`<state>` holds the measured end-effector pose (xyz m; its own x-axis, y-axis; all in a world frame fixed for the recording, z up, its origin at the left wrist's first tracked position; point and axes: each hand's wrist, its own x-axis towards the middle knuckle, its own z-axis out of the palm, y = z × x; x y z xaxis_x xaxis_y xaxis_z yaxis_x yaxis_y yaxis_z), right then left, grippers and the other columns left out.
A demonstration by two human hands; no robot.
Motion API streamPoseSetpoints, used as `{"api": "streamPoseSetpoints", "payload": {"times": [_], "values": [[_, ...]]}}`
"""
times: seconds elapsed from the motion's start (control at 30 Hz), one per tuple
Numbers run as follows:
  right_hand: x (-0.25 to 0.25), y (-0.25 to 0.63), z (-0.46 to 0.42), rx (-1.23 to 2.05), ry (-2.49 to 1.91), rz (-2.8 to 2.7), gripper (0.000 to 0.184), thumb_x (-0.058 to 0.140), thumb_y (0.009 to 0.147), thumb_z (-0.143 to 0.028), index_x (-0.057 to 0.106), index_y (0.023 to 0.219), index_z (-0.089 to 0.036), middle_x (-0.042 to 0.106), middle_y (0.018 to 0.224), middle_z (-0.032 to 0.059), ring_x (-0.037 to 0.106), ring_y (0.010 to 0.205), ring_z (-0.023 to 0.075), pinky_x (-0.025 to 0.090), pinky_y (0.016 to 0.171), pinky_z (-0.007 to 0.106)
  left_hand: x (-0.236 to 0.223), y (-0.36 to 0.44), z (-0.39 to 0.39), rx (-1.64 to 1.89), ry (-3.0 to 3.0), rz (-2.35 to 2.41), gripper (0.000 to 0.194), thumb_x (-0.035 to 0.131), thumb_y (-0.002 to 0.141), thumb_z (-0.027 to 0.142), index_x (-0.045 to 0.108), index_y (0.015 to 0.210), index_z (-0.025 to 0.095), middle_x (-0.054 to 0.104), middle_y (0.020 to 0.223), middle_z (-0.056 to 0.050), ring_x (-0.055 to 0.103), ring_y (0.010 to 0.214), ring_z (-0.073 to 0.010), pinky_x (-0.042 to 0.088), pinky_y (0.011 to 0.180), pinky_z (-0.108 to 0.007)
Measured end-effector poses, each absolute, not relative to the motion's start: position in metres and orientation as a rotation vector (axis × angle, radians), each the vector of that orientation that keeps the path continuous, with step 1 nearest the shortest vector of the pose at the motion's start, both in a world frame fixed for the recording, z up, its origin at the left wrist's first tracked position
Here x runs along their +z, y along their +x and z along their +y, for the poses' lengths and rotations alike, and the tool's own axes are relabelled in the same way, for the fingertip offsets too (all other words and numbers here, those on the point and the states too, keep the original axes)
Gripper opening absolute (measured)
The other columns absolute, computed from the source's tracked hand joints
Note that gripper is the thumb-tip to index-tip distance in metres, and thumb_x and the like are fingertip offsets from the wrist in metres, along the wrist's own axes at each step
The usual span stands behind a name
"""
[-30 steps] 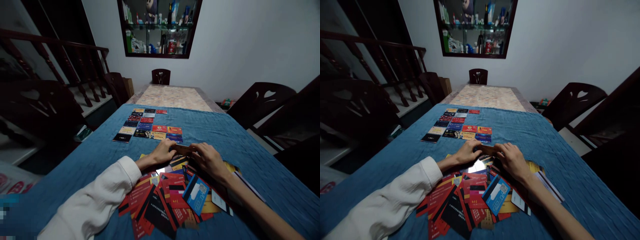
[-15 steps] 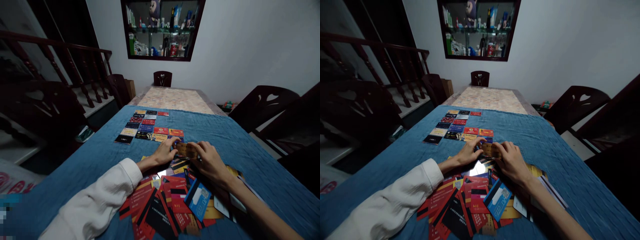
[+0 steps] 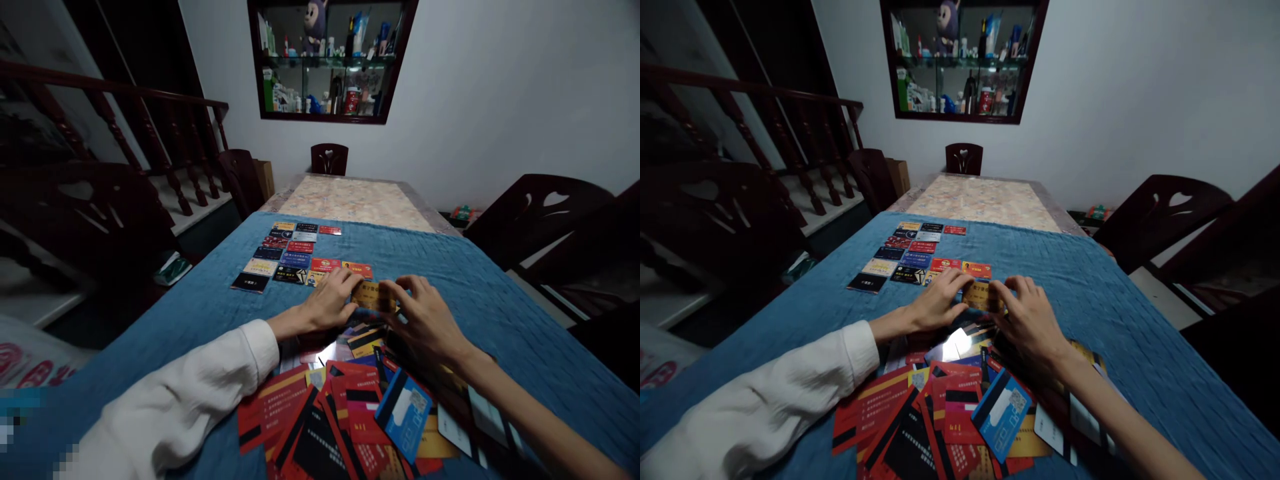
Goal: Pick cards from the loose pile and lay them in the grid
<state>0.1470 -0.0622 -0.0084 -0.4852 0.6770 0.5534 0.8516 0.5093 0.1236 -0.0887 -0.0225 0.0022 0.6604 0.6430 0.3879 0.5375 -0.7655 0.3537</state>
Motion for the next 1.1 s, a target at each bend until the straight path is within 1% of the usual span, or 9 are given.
{"api": "streamPoseSetpoints", "payload": {"times": [0.1,0.2,0.3,0.43,0.6,0.77,0.87,0.97,1.1], "values": [[-0.003,0.144,-0.052,-0.498,-1.243,-2.322,0.042,0.057,0.089,-0.038,0.058,0.126,-0.019,0.058,0.108,0.0156,0.05,0.096,0.0301,0.044,0.076,0.04,0.013,-0.093,-0.017,0.689,2.752,0.971,0.048,0.064,0.083,0.02,0.051,0.129,0.016,0.053,0.129,-0.015,0.05,0.118,-0.0305,0.043,0.103,-0.047],[0.001,0.141,-0.039,-0.466,-1.202,-2.343,0.044,0.058,0.089,-0.04,0.058,0.127,-0.017,0.058,0.108,0.0155,0.05,0.096,0.0299,0.045,0.078,0.041,0.023,-0.097,-0.007,0.588,2.825,1.02,0.048,0.065,0.083,0.022,0.052,0.129,0.014,0.055,0.128,-0.016,0.049,0.118,-0.0316,0.043,0.101,-0.046],[0.006,0.139,-0.022,-0.392,-1.174,-2.373,0.042,0.058,0.09,-0.039,0.057,0.126,-0.017,0.058,0.11,0.0153,0.051,0.097,0.0292,0.046,0.079,0.04,0.031,-0.102,0.008,0.446,2.867,1.087,0.046,0.066,0.084,0.026,0.054,0.127,0.014,0.057,0.126,-0.015,0.051,0.117,-0.0326,0.042,0.098,-0.046],[0.012,0.134,0.002,-0.275,-1.157,-2.423,0.036,0.057,0.089,-0.034,0.057,0.122,-0.019,0.059,0.112,0.0139,0.052,0.097,0.0279,0.047,0.082,0.04,0.036,-0.109,0.032,0.338,2.857,1.109,0.039,0.063,0.085,0.024,0.055,0.122,0.014,0.057,0.125,-0.015,0.053,0.117,-0.0312,0.041,0.096,-0.045],[0.016,0.125,0.037,-0.225,-1.212,-2.448,0.033,0.06,0.088,-0.037,0.06,0.117,-0.021,0.058,0.109,0.0124,0.052,0.096,0.0272,0.048,0.083,0.04,0.035,-0.117,0.07,0.276,2.884,1.093,0.033,0.06,0.085,0.023,0.057,0.117,0.014,0.057,0.121,-0.015,0.054,0.115,-0.0304,0.041,0.095,-0.04],[0.014,0.115,0.075,-0.133,-1.339,-2.477,0.032,0.063,0.086,-0.038,0.063,0.112,-0.02,0.057,0.108,0.0125,0.052,0.099,0.0279,0.048,0.082,0.039,0.033,-0.122,0.111,0.19,2.862,1.119,0.029,0.064,0.083,0.024,0.061,0.111,0.015,0.057,0.121,-0.015,0.055,0.115,-0.0307,0.043,0.092,-0.039],[0.012,0.109,0.098,-0.117,-1.364,-2.491,0.029,0.064,0.084,-0.036,0.065,0.109,-0.021,0.058,0.109,0.0123,0.052,0.1,0.028,0.047,0.082,0.038,0.029,-0.124,0.133,0.2,2.814,1.119,0.03,0.065,0.081,0.023,0.062,0.11,0.017,0.057,0.123,-0.012,0.055,0.116,-0.0295,0.044,0.093,-0.037],[0.009,0.104,0.118,-0.104,-1.42,-2.495,0.03,0.067,0.082,-0.036,0.066,0.109,-0.021,0.058,0.111,0.0123,0.052,0.102,0.0282,0.047,0.082,0.037,0.024,-0.124,0.15,0.188,2.785,1.155,0.032,0.065,0.08,0.024,0.062,0.111,0.015,0.056,0.125,-0.013,0.054,0.118,-0.0306,0.045,0.094,-0.038],[0.006,0.101,0.139,-0.068,-1.492,-2.497,0.028,0.067,0.083,-0.034,0.066,0.108,-0.021,0.057,0.114,0.0124,0.052,0.106,0.0286,0.047,0.083,0.037,0.019,-0.119,0.168,0.17,2.781,1.224,0.031,0.066,0.079,0.024,0.063,0.108,0.014,0.058,0.121,-0.014,0.058,0.112,-0.0301,0.046,0.094,-0.037]]}}
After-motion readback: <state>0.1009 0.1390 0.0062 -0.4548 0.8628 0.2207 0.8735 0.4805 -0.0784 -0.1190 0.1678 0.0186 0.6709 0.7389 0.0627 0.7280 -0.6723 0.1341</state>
